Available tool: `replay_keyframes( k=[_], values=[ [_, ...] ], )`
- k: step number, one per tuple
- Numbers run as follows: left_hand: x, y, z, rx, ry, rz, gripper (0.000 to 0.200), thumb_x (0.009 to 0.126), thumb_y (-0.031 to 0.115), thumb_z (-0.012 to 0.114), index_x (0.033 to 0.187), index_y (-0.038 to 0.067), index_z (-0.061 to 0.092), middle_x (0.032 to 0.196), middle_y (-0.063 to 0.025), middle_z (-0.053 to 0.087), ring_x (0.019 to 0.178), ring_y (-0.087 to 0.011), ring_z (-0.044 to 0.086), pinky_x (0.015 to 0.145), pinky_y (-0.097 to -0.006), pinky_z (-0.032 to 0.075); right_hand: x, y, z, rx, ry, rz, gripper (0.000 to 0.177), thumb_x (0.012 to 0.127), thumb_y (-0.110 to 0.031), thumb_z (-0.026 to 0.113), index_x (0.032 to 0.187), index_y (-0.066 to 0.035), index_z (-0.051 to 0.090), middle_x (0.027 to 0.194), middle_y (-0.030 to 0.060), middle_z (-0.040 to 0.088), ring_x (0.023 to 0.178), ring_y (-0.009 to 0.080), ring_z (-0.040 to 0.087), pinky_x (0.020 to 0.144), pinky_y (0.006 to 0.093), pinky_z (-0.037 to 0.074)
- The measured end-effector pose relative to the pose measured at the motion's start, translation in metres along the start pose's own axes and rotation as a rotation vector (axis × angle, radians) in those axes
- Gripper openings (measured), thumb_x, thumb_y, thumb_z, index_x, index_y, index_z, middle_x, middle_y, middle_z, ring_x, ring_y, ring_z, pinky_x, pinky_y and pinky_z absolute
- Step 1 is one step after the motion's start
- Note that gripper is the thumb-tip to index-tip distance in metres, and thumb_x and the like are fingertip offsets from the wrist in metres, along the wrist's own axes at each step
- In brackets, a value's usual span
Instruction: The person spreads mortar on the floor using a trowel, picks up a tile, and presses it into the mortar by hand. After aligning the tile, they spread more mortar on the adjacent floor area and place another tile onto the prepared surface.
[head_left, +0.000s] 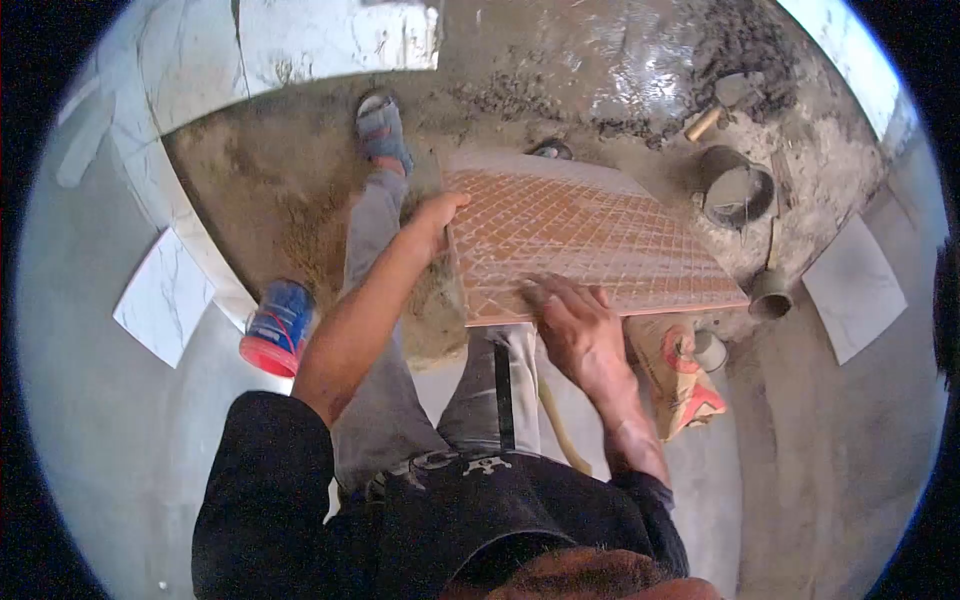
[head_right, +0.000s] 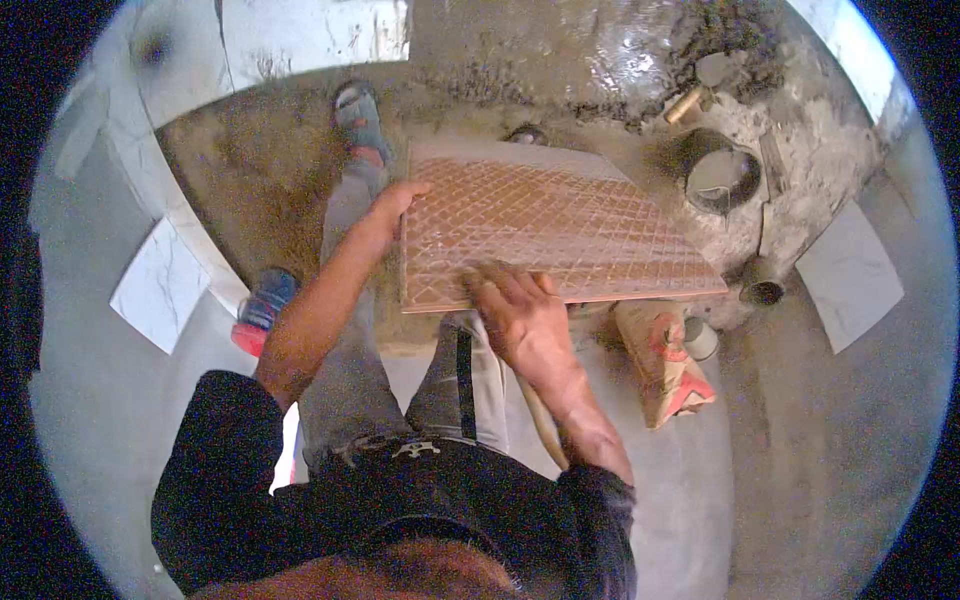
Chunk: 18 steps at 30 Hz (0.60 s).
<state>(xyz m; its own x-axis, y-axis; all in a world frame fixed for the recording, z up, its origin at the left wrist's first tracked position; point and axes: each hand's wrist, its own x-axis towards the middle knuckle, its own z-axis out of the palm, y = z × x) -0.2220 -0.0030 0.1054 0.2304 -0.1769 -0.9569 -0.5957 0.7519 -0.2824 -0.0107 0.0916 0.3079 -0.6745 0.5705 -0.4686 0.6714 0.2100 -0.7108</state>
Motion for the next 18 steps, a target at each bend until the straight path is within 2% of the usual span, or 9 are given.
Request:
replay_keyframes(
  k=[4,6,8,10,13,15,16,17,18],
  values=[
    [0.008,0.003,-0.007,0.274,0.092,0.173,0.019,0.079,0.019,0.053,0.088,0.004,0.056,0.084,-0.0093,0.060,0.071,-0.0201,0.060,0.060,-0.0378,0.050,-0.048,0.098,-0.047,-0.098,-0.201,0.351,0.040,0.070,-0.013,0.057,0.110,-0.010,0.053,0.112,0.0120,0.054,0.105,0.0307,0.049,0.094,0.0448,0.030],
    [-0.002,0.009,-0.001,0.263,0.055,0.130,0.022,0.075,0.021,0.054,0.088,0.003,0.058,0.078,-0.0093,0.063,0.064,-0.0214,0.060,0.062,-0.0344,0.049,-0.078,0.145,-0.067,-0.230,-0.161,0.266,0.045,0.070,-0.014,0.058,0.113,-0.007,0.052,0.115,0.0125,0.053,0.110,0.0281,0.047,0.098,0.0417,0.028],
    [0.014,0.006,-0.012,0.276,0.049,0.109,0.023,0.075,0.022,0.055,0.088,0.003,0.059,0.078,-0.0091,0.063,0.064,-0.0217,0.060,0.063,-0.0343,0.049,-0.100,0.180,-0.086,0.545,-0.080,0.588,0.044,0.073,-0.016,0.059,0.115,-0.003,0.052,0.120,0.0122,0.051,0.116,0.0244,0.043,0.101,0.0375,0.025],
    [0.018,0.009,-0.019,0.284,0.052,0.092,0.024,0.075,0.022,0.055,0.088,0.003,0.059,0.078,-0.0089,0.063,0.064,-0.0221,0.060,0.064,-0.0343,0.049,-0.145,0.268,-0.091,0.760,-0.033,0.688,0.050,0.080,-0.033,0.053,0.116,0.002,0.050,0.119,0.0161,0.050,0.115,0.0237,0.042,0.099,0.0365,0.027],
    [0.018,0.009,-0.019,0.271,-0.015,-0.013,0.021,0.078,0.021,0.054,0.090,0.003,0.056,0.081,-0.0100,0.061,0.067,-0.0199,0.059,0.060,-0.0367,0.049,-0.127,0.270,-0.091,0.498,0.331,0.749,0.058,0.086,-0.045,0.040,0.115,0.004,0.050,0.118,0.0190,0.050,0.113,0.0262,0.044,0.099,0.0374,0.027],
    [0.017,0.012,-0.019,0.348,0.019,0.090,0.021,0.078,0.021,0.054,0.090,0.003,0.056,0.080,-0.0096,0.062,0.069,-0.0198,0.059,0.061,-0.0361,0.049,-0.124,0.287,-0.062,1.275,0.621,0.712,0.058,0.088,-0.048,0.035,0.107,0.003,0.055,0.118,0.0217,0.049,0.113,0.0280,0.044,0.101,0.0377,0.026],
    [0.017,0.015,-0.020,0.366,0.021,0.090,0.021,0.078,0.021,0.054,0.090,0.003,0.056,0.080,-0.0096,0.062,0.069,-0.0198,0.059,0.061,-0.0361,0.049,-0.123,0.282,-0.056,1.334,0.896,0.716,0.058,0.087,-0.051,0.032,0.090,0.001,0.059,0.099,0.0193,0.058,0.097,0.0283,0.050,0.089,0.0380,0.034],
    [0.017,0.016,-0.020,0.389,0.055,0.081,0.022,0.079,0.021,0.054,0.091,0.003,0.056,0.080,-0.0093,0.062,0.070,-0.0198,0.059,0.062,-0.0355,0.048,-0.128,0.289,-0.047,1.343,0.911,0.720,0.058,0.087,-0.051,0.032,0.090,0.001,0.059,0.099,0.0193,0.058,0.097,0.0283,0.050,0.089,0.0380,0.034],
    [0.018,0.014,-0.021,0.409,0.090,0.071,0.023,0.079,0.021,0.054,0.092,0.003,0.057,0.081,-0.0090,0.062,0.072,-0.0197,0.059,0.063,-0.0350,0.048,-0.135,0.299,-0.036,1.587,0.870,0.408,0.055,0.087,-0.051,0.033,0.077,-0.002,0.055,0.084,0.0154,0.055,0.086,0.0260,0.049,0.080,0.0363,0.035]
  ],
)
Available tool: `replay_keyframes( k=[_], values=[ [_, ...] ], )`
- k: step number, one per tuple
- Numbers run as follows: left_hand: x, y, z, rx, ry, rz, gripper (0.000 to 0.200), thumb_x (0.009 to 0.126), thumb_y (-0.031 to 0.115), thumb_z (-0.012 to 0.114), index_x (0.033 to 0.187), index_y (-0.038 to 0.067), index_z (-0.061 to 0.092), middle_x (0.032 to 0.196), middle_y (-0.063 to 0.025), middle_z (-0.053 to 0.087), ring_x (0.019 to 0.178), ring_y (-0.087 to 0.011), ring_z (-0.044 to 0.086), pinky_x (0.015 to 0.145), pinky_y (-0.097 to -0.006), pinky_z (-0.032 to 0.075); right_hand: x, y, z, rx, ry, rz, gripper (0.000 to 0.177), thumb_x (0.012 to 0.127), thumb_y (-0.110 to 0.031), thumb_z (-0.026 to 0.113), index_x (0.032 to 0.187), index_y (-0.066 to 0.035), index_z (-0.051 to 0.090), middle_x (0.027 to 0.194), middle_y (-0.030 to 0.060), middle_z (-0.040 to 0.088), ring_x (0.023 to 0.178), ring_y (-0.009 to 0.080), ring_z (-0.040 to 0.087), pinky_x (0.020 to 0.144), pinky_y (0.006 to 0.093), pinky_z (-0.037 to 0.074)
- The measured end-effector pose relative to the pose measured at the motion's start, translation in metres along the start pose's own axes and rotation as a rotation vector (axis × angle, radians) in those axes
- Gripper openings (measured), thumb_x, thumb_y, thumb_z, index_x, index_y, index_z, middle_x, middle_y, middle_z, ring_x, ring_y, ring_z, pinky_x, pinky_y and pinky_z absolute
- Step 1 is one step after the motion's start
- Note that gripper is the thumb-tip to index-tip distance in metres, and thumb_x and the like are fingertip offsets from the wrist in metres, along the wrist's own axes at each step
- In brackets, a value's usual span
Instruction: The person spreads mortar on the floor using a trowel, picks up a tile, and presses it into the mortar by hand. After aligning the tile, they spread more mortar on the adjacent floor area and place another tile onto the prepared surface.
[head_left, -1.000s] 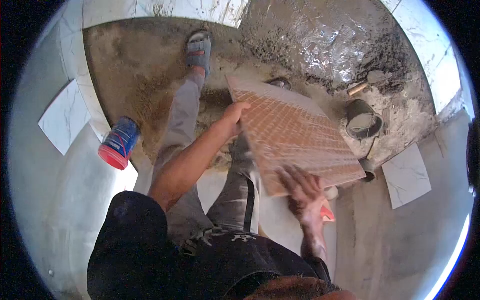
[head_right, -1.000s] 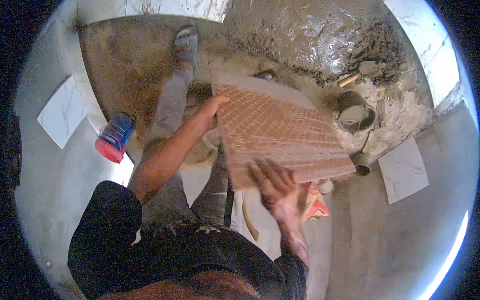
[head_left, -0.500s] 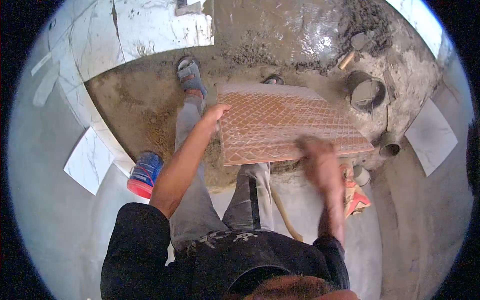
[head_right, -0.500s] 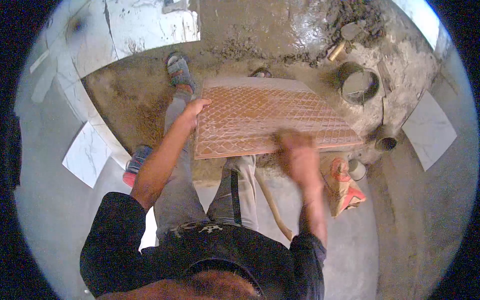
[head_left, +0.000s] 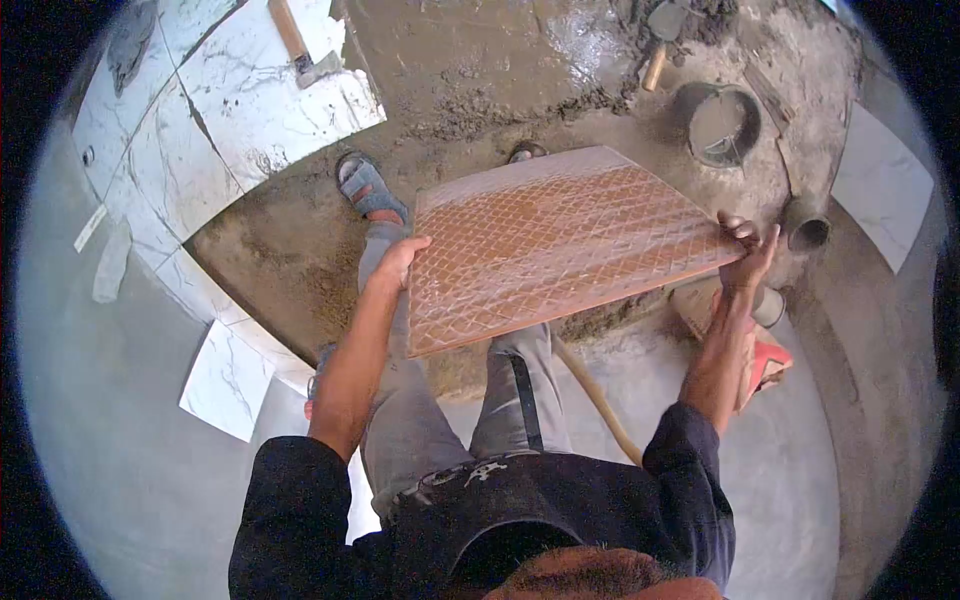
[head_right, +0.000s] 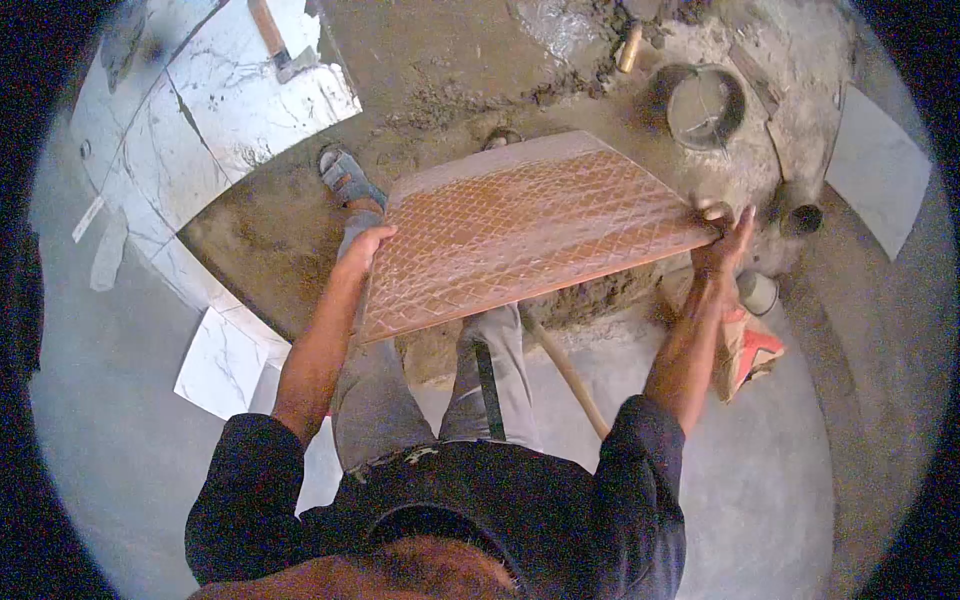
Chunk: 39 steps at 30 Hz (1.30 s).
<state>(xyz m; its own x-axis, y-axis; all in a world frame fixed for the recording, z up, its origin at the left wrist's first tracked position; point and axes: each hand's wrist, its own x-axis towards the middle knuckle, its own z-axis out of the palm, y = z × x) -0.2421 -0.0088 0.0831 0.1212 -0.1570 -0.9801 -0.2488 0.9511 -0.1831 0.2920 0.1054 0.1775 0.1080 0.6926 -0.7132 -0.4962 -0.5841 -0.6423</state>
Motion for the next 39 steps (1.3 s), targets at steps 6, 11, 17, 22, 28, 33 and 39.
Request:
replay_keyframes(
  k=[6,11,17,22,28,33,39],
  values=[
    [0.049,-0.017,-0.060,0.293,0.087,0.015,0.036,0.084,0.030,0.051,0.100,-0.002,0.057,0.088,-0.0102,0.061,0.073,-0.0189,0.057,0.066,-0.0326,0.044,-0.040,0.014,0.078,0.029,0.548,-0.218,0.047,0.086,-0.046,0.040,0.058,-0.008,0.042,0.053,0.0060,0.044,0.046,0.0180,0.039,0.044,0.0283,0.032],
    [0.020,0.001,-0.073,0.660,0.077,0.063,0.043,0.088,0.036,0.044,0.103,-0.002,0.056,0.092,-0.0092,0.060,0.078,-0.0171,0.055,0.069,-0.0326,0.043,-0.071,0.034,0.123,0.017,0.705,-0.250,0.044,0.089,-0.040,0.037,0.056,-0.010,0.034,0.049,0.0042,0.035,0.045,0.0170,0.035,0.046,0.0289,0.032],
    [-0.004,0.011,-0.090,0.919,0.093,0.137,0.045,0.089,0.037,0.040,0.108,-0.001,0.054,0.095,-0.0085,0.060,0.086,-0.0173,0.054,0.076,-0.0322,0.042,-0.097,0.049,0.147,0.089,0.635,-0.378,0.045,0.088,-0.035,0.039,0.051,-0.011,0.034,0.044,0.0028,0.035,0.039,0.0123,0.030,0.039,0.0269,0.023],
    [-0.018,0.027,-0.084,1.182,0.213,0.124,0.047,0.088,0.037,0.040,0.113,-0.001,0.052,0.104,-0.0140,0.058,0.095,-0.0210,0.053,0.084,-0.0327,0.039,-0.116,0.051,0.171,-0.117,0.676,-0.400,0.042,0.085,-0.033,0.043,0.054,-0.005,0.040,0.051,0.0041,0.041,0.044,0.0122,0.035,0.040,0.0267,0.024],
    [-0.028,0.032,-0.100,1.473,0.276,0.308,0.046,0.088,0.036,0.041,0.114,-0.001,0.051,0.109,-0.0139,0.056,0.102,-0.0211,0.051,0.088,-0.0307,0.038,-0.123,0.056,0.222,-0.327,0.304,-0.729,0.034,0.083,-0.026,0.045,0.058,-0.003,0.045,0.055,0.0092,0.043,0.047,0.0208,0.039,0.049,0.0326,0.030],
    [-0.135,0.055,0.015,1.082,-0.027,0.447,0.039,0.086,0.027,0.047,0.114,0.000,0.051,0.114,-0.0138,0.054,0.104,-0.0201,0.052,0.090,-0.0333,0.038,-0.119,0.041,0.258,-0.512,0.153,-0.657,0.030,0.080,-0.023,0.052,0.057,-0.006,0.045,0.052,0.0063,0.039,0.046,0.0232,0.041,0.050,0.0340,0.030],
    [-0.227,0.049,0.089,1.410,0.009,0.998,0.045,0.075,0.016,0.061,0.114,-0.001,0.049,0.111,-0.0175,0.055,0.101,-0.0260,0.055,0.086,-0.0342,0.042,-0.112,0.038,0.298,-0.604,0.133,-0.667,0.035,0.083,-0.027,0.048,0.056,-0.006,0.042,0.053,0.0070,0.039,0.046,0.0237,0.040,0.051,0.0344,0.029]
  ],
)
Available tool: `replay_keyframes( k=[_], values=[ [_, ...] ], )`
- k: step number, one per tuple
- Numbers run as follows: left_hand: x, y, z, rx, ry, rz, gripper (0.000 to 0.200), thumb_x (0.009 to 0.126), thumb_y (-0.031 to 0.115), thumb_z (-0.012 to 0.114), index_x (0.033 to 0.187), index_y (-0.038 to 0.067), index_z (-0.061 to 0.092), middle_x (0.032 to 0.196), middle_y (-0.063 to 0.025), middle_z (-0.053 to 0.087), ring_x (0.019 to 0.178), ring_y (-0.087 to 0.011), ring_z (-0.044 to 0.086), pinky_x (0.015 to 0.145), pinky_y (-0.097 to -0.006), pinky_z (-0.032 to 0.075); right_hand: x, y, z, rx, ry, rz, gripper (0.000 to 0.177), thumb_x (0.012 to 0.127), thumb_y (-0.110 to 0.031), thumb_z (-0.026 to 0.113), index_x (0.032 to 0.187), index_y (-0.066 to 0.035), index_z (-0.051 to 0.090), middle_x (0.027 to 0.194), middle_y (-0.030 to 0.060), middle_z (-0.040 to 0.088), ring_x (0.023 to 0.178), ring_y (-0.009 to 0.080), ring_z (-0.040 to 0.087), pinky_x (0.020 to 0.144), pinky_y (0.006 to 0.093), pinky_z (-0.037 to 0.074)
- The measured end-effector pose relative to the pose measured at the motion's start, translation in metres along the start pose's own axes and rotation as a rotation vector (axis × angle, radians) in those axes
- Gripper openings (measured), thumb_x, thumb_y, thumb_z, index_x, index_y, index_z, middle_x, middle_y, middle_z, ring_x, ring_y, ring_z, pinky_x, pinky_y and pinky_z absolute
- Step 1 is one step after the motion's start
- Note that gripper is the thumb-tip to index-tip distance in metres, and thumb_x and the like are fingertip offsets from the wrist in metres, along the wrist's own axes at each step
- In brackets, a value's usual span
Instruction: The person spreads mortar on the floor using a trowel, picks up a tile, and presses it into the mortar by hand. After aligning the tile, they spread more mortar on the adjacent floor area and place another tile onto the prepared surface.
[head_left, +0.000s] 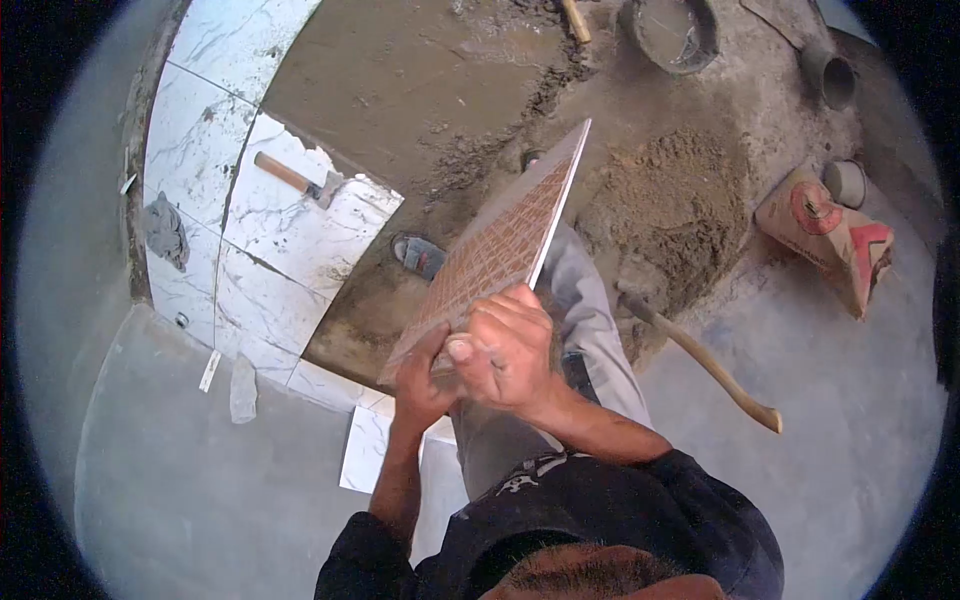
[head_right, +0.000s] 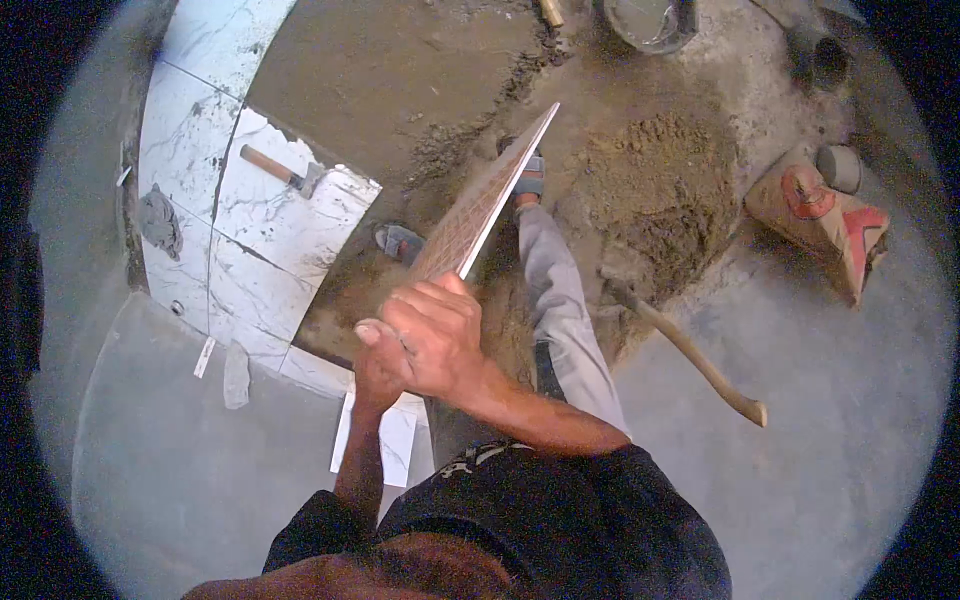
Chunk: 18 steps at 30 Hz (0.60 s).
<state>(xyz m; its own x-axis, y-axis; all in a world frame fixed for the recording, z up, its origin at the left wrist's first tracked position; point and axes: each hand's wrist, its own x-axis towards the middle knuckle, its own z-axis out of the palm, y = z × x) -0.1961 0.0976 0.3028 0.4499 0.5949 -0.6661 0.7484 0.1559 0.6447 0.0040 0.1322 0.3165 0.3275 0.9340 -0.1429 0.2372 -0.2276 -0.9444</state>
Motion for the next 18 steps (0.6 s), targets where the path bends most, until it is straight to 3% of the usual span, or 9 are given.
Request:
replay_keyframes(
  k=[1,2,4,5,7,12,13,15,18],
  values=[
    [0.005,0.007,0.005,-0.095,0.171,-0.140,0.042,0.071,0.016,0.063,0.109,0.000,0.053,0.106,-0.0178,0.057,0.096,-0.0289,0.057,0.082,-0.0347,0.045,0.001,-0.002,0.005,-0.014,-0.011,-0.029,0.036,0.083,-0.029,0.049,0.056,-0.006,0.042,0.054,0.0072,0.039,0.047,0.0238,0.040,0.051,0.0346,0.029],
    [0.003,-0.002,0.005,-0.089,0.168,-0.142,0.042,0.071,0.016,0.063,0.109,0.000,0.053,0.106,-0.0178,0.057,0.096,-0.0289,0.057,0.082,-0.0347,0.045,0.002,-0.003,0.008,-0.009,-0.007,-0.025,0.036,0.083,-0.029,0.049,0.056,-0.006,0.042,0.054,0.0072,0.039,0.047,0.0238,0.040,0.051,0.0346,0.029],
    [-0.003,-0.036,0.016,-0.377,0.378,-0.166,0.036,0.069,0.011,0.062,0.102,0.000,0.058,0.098,-0.0163,0.061,0.090,-0.0293,0.060,0.079,-0.0353,0.046,0.007,-0.003,0.013,-0.051,-0.069,-0.141,0.033,0.082,-0.033,0.051,0.062,-0.006,0.047,0.057,0.0075,0.042,0.050,0.0234,0.043,0.053,0.0355,0.030],
    [-0.006,-0.051,0.019,-0.372,0.378,-0.168,0.036,0.069,0.011,0.062,0.102,0.000,0.058,0.098,-0.0163,0.061,0.090,-0.0293,0.060,0.079,-0.0353,0.046,0.006,0.001,0.015,-0.046,-0.068,-0.139,0.033,0.082,-0.033,0.051,0.062,-0.006,0.047,0.057,0.0075,0.042,0.050,0.0234,0.043,0.053,0.0355,0.030],
    [-0.014,-0.067,0.016,-0.088,0.386,0.041,0.030,0.069,0.008,0.060,0.098,0.001,0.060,0.094,-0.0155,0.062,0.087,-0.0289,0.061,0.079,-0.0344,0.046,0.001,0.015,0.014,-0.081,-0.183,-0.225,0.028,0.073,-0.036,0.059,0.073,-0.008,0.053,0.074,0.0070,0.051,0.069,0.0240,0.050,0.065,0.0368,0.037],
    [0.003,-0.042,-0.001,-0.013,0.380,0.007,0.029,0.070,0.001,0.058,0.098,0.002,0.060,0.096,-0.0147,0.062,0.087,-0.0281,0.061,0.077,-0.0336,0.047,0.015,0.082,0.004,-0.216,-0.399,-0.333,0.062,0.078,-0.063,0.034,0.097,-0.009,0.058,0.101,0.0111,0.055,0.098,0.0284,0.050,0.093,0.0460,0.028],
    [0.003,-0.042,-0.003,-0.025,0.386,0.033,0.028,0.072,0.007,0.060,0.098,0.000,0.060,0.097,-0.0144,0.062,0.088,-0.0251,0.061,0.078,-0.0328,0.046,0.021,0.099,-0.002,-0.174,-0.461,-0.227,0.066,0.079,-0.063,0.031,0.102,-0.008,0.057,0.105,0.0116,0.055,0.101,0.0296,0.048,0.094,0.0455,0.027],
    [0.003,-0.046,-0.006,-0.051,0.407,0.069,0.030,0.074,0.016,0.065,0.099,-0.001,0.060,0.098,-0.0142,0.063,0.089,-0.0220,0.061,0.079,-0.0314,0.046,0.027,0.154,-0.003,-0.260,-0.312,-0.256,0.060,0.083,-0.056,0.029,0.103,-0.007,0.057,0.106,0.0120,0.055,0.104,0.0301,0.047,0.094,0.0438,0.027],
    [0.002,-0.055,-0.016,-0.038,0.399,0.087,0.030,0.074,0.013,0.065,0.099,0.000,0.060,0.098,-0.0138,0.063,0.089,-0.0208,0.061,0.078,-0.0302,0.046,0.035,0.215,-0.011,-0.138,-0.233,-0.048,0.051,0.088,-0.043,0.029,0.106,-0.003,0.055,0.110,0.0141,0.053,0.106,0.0307,0.045,0.096,0.0398,0.027]
  ],
)
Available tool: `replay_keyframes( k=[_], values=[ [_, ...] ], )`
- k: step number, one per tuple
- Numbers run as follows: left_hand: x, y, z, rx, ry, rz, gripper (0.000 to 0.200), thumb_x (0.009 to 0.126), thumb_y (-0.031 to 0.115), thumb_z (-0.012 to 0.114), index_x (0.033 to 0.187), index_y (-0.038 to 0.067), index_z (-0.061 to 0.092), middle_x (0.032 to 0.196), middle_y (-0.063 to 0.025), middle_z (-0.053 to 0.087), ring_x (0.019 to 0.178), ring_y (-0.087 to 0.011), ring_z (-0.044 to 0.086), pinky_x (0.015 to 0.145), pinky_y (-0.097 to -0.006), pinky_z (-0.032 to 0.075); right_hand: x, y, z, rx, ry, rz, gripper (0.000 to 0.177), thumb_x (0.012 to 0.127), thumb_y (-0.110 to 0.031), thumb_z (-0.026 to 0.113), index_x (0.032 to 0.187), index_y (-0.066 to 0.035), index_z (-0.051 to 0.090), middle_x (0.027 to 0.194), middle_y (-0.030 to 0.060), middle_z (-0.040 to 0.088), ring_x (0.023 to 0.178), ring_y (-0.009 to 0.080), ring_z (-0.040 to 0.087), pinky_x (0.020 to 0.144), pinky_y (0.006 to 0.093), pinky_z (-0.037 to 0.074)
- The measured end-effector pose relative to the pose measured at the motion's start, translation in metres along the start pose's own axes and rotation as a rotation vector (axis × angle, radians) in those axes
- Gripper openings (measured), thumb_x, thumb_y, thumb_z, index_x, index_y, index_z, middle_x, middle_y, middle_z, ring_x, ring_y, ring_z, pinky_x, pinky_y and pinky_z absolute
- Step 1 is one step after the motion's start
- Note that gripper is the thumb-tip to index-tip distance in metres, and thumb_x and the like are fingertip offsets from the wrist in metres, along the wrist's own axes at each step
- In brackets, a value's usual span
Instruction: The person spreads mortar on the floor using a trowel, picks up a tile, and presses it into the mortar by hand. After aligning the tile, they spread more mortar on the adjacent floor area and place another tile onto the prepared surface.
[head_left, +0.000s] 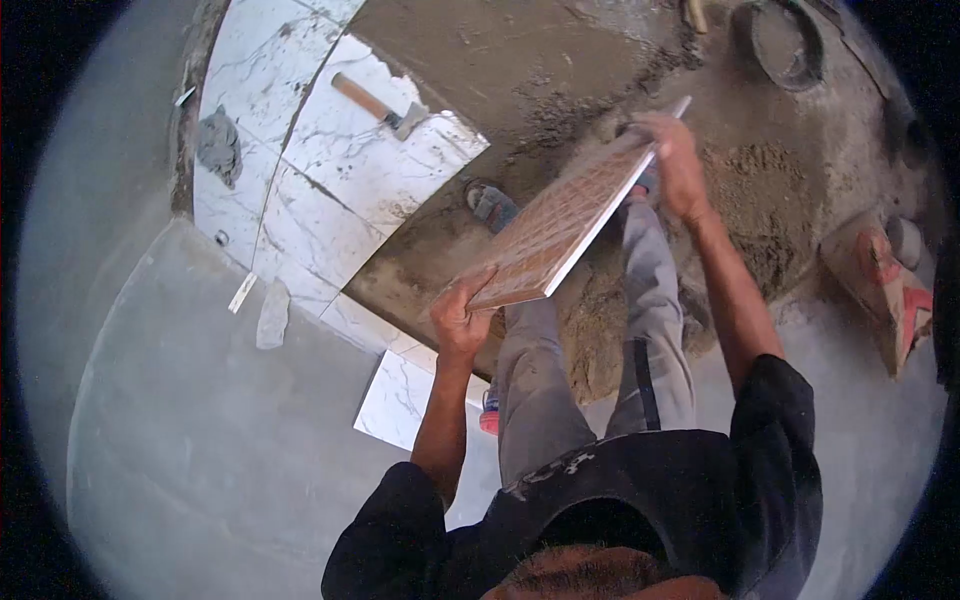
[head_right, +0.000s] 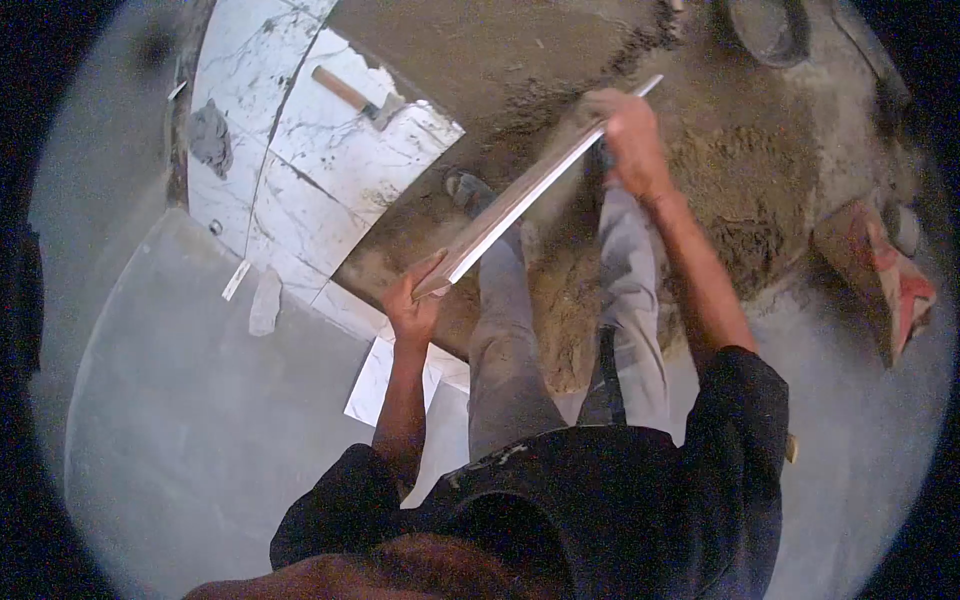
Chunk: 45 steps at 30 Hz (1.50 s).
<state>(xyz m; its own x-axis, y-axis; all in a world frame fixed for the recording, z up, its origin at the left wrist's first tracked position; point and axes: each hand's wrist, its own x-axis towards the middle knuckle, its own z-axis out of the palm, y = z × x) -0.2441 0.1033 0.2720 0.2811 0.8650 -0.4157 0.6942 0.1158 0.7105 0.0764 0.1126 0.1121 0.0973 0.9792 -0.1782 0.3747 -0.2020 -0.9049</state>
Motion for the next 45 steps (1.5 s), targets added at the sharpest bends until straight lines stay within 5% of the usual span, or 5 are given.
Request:
replay_keyframes(
  k=[8,20,24,34,45],
  values=[
    [-0.004,-0.033,-0.018,-0.098,0.029,-0.065,0.030,0.066,0.005,0.066,0.095,0.003,0.062,0.091,-0.0131,0.064,0.086,-0.0235,0.062,0.075,-0.0303,0.046,0.008,0.142,0.027,-0.157,0.221,0.324,0.039,0.085,-0.031,0.040,0.111,-0.005,0.052,0.116,0.0179,0.048,0.105,0.0307,0.045,0.092,0.0396,0.033],
    [-0.045,-0.093,-0.062,-0.273,0.284,-0.387,0.030,0.065,0.001,0.055,0.095,0.003,0.053,0.089,-0.0050,0.052,0.085,-0.0136,0.050,0.076,-0.0276,0.044,0.005,0.149,0.129,1.088,0.317,0.772,0.070,0.082,-0.064,0.027,0.106,-0.002,0.048,0.099,0.0178,0.056,0.095,0.0287,0.051,0.086,0.0414,0.036],
    [-0.083,-0.156,-0.084,0.177,0.309,-0.340,0.044,0.086,0.038,0.044,0.085,-0.002,0.063,0.081,-0.0145,0.064,0.073,-0.0205,0.060,0.065,-0.0293,0.044,-0.028,0.160,0.196,1.061,0.236,0.938,0.069,0.082,-0.065,0.029,0.112,-0.004,0.046,0.105,0.0146,0.055,0.098,0.0284,0.050,0.087,0.0428,0.035],
    [-0.043,-0.159,-0.125,-0.143,0.497,-0.446,0.019,0.088,0.023,0.046,0.077,0.008,0.043,0.073,0.0035,0.039,0.069,-0.0083,0.040,0.061,-0.0236,0.035,0.009,0.150,0.217,0.553,0.161,0.833,0.078,0.085,-0.061,0.027,0.131,0.001,0.027,0.133,0.0171,0.032,0.121,0.0266,0.032,0.100,0.0326,0.023],
    [0.020,-0.208,-0.160,-1.062,0.533,-0.700,0.068,0.083,0.050,0.048,0.123,-0.003,0.036,0.117,-0.0112,0.047,0.105,-0.0217,0.049,0.092,-0.0348,0.038,0.110,-0.038,0.090,0.004,-0.161,0.583,0.056,0.086,-0.044,0.044,0.113,0.005,0.048,0.105,0.0146,0.054,0.097,0.0208,0.050,0.084,0.0305,0.039]
  ],
)
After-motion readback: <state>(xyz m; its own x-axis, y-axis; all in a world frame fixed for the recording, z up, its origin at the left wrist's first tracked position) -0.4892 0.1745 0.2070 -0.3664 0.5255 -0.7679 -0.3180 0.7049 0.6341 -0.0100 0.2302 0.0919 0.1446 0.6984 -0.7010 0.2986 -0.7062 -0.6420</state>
